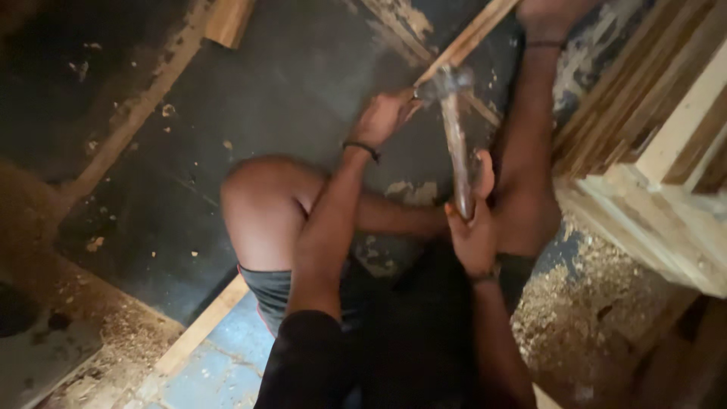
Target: The person sits cross-legged on a floor covered in sawdust and uses a hammer to drive nails into a thin wooden strip. They hold the nail with their left hand and strike it repeatedly with the hammer in their right hand, working along the length of the strip.
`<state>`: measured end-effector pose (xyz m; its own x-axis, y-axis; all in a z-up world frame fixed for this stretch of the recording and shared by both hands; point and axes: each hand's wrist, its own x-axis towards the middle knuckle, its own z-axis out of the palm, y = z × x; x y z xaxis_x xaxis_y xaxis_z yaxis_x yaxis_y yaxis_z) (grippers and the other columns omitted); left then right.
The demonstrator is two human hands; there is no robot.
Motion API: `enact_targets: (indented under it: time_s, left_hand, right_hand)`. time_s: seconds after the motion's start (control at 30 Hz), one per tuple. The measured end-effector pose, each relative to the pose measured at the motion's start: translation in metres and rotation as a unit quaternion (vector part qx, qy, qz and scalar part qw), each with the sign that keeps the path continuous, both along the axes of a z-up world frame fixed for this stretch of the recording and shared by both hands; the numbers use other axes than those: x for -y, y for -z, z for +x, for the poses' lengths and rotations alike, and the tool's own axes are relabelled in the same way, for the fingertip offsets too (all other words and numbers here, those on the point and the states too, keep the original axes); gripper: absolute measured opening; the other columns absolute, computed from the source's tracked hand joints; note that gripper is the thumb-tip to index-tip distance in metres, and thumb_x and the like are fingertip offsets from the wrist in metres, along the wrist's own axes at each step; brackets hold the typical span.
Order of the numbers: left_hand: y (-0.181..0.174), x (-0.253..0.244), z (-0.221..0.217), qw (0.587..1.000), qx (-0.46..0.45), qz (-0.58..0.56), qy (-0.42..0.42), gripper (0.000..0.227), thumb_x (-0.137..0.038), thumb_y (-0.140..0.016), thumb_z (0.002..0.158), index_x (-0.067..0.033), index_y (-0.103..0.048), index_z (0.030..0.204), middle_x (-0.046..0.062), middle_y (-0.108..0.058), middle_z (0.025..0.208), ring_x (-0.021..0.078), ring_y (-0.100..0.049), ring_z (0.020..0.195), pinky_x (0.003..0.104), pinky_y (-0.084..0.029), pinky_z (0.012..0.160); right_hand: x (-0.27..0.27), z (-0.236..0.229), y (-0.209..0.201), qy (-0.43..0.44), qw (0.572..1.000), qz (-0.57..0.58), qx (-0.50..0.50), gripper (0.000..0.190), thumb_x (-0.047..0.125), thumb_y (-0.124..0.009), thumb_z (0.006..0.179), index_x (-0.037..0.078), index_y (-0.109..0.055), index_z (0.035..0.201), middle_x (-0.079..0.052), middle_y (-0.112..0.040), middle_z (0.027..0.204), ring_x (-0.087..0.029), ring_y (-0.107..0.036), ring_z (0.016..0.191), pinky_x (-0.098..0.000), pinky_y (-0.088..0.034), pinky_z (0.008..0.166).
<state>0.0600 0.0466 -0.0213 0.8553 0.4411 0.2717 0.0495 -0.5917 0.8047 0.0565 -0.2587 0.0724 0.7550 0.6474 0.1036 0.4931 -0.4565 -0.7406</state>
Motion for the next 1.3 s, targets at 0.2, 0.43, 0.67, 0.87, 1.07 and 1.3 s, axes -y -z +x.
enact_targets:
  time_s: [0.2,0.43,0.67,0.87,1.07,1.3]
  left_hand:
    - [-0.006,0.006,-0.003,0.994,0.082,-0.063,-0.024,0.018,-0.021,-0.064,0.102,-0.0065,-0.068,0.112,0.024,-0.070,0.100,0.0448,-0.067,0.094,0.051,-0.053,0.076]
    - [-0.004,0.008,-0.007,0.998,0.055,-0.031,0.005,0.014,-0.016,-0.066,0.100,-0.0045,-0.066,0.108,0.024,-0.070,0.100,0.0451,-0.067,0.096,0.052,-0.052,0.074]
    - [-0.020,0.009,-0.011,0.999,0.015,-0.047,0.017,0.018,-0.004,-0.057,0.095,-0.0035,-0.066,0.111,0.022,-0.072,0.102,0.0429,-0.070,0.092,0.049,-0.054,0.077]
    - [-0.015,0.011,-0.012,0.997,0.055,-0.055,0.013,0.011,-0.008,-0.059,0.099,-0.0025,-0.064,0.106,0.020,-0.073,0.104,0.0409,-0.071,0.096,0.048,-0.056,0.077]
    - [-0.008,0.012,-0.010,0.998,0.064,0.018,0.005,0.014,-0.010,-0.062,0.097,-0.0060,-0.068,0.109,0.020,-0.073,0.102,0.0400,-0.071,0.092,0.049,-0.056,0.077]
    - [-0.012,0.008,-0.005,0.994,0.102,-0.038,-0.011,0.018,-0.014,-0.066,0.096,-0.0079,-0.069,0.113,0.021,-0.072,0.101,0.0403,-0.071,0.093,0.047,-0.057,0.076]
  right_hand:
    - [0.013,-0.003,0.008,0.060,0.998,0.025,-0.016,0.033,0.026,-0.078,0.100,-0.002,-0.061,0.107,-0.009,-0.059,0.081,-0.019,-0.057,0.071,-0.0336,-0.049,0.066]
    - [0.003,-0.018,-0.033,0.145,0.969,0.156,-0.127,0.015,0.007,-0.072,0.101,0.001,-0.061,0.110,-0.003,-0.061,0.076,-0.011,-0.054,0.058,-0.0260,-0.042,0.052]
    - [0.008,-0.007,-0.076,0.136,0.975,0.137,0.109,0.034,0.008,-0.078,0.097,-0.006,-0.058,0.121,-0.014,-0.062,0.112,-0.024,-0.061,0.102,-0.0392,-0.051,0.092]
    - [0.009,0.014,-0.025,0.081,0.986,-0.096,0.108,0.041,0.028,-0.074,0.098,-0.002,-0.061,0.122,-0.021,-0.067,0.102,-0.029,-0.066,0.093,-0.0397,-0.052,0.087]
    - [0.031,0.006,0.006,0.018,0.995,0.007,0.093,0.039,0.028,-0.071,0.103,-0.006,-0.059,0.118,-0.018,-0.066,0.089,-0.026,-0.067,0.080,-0.0375,-0.053,0.069]
    - [0.028,-0.004,-0.021,0.158,0.958,0.098,-0.219,0.025,0.019,-0.071,0.102,0.004,-0.054,0.092,0.001,-0.050,0.062,-0.006,-0.045,0.047,-0.0252,-0.032,0.040]
